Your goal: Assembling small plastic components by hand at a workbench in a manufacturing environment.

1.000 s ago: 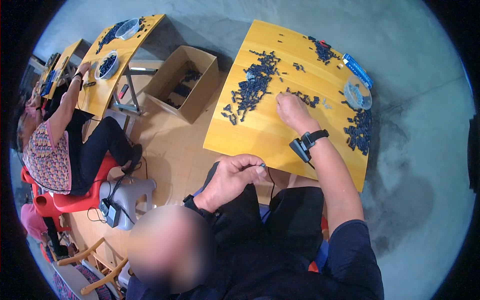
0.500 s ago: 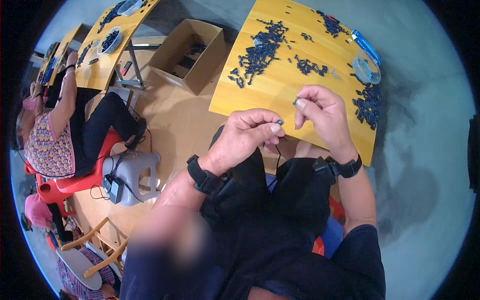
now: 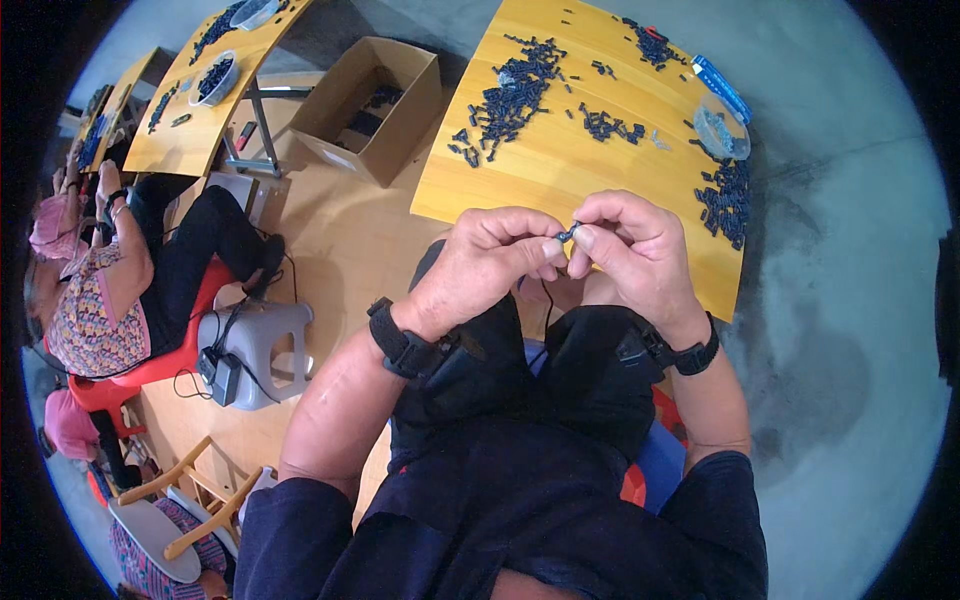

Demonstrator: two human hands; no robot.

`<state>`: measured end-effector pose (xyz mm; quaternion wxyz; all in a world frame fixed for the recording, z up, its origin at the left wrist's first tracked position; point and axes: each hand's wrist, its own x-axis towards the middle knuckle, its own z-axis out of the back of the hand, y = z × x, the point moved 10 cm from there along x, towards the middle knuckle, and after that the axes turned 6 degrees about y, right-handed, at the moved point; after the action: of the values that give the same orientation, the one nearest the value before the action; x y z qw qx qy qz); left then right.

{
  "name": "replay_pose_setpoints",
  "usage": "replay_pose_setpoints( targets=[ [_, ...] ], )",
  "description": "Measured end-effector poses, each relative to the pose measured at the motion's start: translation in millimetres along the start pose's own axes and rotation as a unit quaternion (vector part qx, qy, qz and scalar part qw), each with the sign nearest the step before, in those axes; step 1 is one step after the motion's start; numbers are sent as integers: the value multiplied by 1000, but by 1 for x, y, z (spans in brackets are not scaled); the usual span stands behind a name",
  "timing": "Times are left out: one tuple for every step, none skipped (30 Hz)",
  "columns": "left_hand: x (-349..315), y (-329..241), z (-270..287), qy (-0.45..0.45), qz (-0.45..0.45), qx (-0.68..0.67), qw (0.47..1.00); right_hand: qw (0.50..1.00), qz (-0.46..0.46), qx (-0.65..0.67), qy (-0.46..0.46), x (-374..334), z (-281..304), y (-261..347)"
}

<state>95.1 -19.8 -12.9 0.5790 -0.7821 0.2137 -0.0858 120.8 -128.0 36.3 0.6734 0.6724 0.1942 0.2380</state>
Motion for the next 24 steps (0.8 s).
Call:
replay_pose_setpoints(
  targets=[
    [0,-1,0,0,-4,3,1000,1000,-3,-5,2,0,0,-1],
    [0,-3,0,-1,-7,6,1000,1000,-4,-4,3,0,-1,-1],
    [-1,-2,1,-2,-6,5,1000,1000,-2,-7,3,0,-1,0],
    [-1,-3,1,-6,-9,1,1000,1000,0,-9,3,1,-2,0],
    [0,-3,1,-9,-13,-3,1000,1000,-1,-8,3,1,-2,-1],
    [0,-3,1,-9,-12,-3,1000,1000,1,-11,2,1,-1,-1],
    [0,-3,0,-9,-12,-7,1000,1000,4,-13,1,1,-1,-1],
    [-1,-3,0,-9,-11,-11,1000,1000,3,-12,1,1,-1,-1],
    [-1,-3,0,-10,-11,-11,1000,1000,5,-11,1,2,-2,-1],
    [-1,-3,1,-10,-11,-13,1000,1000,8,-10,1,2,-2,0],
    [-1,-3,1,-11,-11,-15,1000,1000,7,-9,2,3,-2,0],
    [-1,-2,2,-11,-11,-15,1000,1000,5,-10,4,3,-3,-1],
    [-1,-2,2,-11,-13,-13,1000,1000,4,-10,6,4,-4,-1],
    [-1,-2,3,-10,-15,-10,1000,1000,3,-10,6,4,-4,-2],
    [-1,-1,3,-11,-15,-10,1000,1000,2,-10,6,4,-4,-2],
    [0,-2,3,-9,-22,0,1000,1000,0,-10,7,4,-4,-3],
    [0,-3,3,-7,-28,11,1000,1000,0,-10,7,4,-4,-3],
    [0,-2,3,-8,-27,10,1000,1000,-1,-23,13,5,-5,-2],
    [0,0,4,-10,-18,7,1000,999,-2,-36,19,5,-5,-2],
    [0,2,4,-12,-9,3,1000,999,-2,-35,19,6,-5,-1],
    [0,2,4,-12,-8,3,1000,999,-3,-43,24,6,-6,-1],
    [0,2,4,-13,-9,4,1000,998,-5,-51,29,7,-7,0],
    [0,2,4,-14,-9,5,1000,998,-5,-50,29,7,-6,1],
    [0,2,3,-13,-8,5,1000,998,-11,-55,29,8,-6,1]
  ],
)
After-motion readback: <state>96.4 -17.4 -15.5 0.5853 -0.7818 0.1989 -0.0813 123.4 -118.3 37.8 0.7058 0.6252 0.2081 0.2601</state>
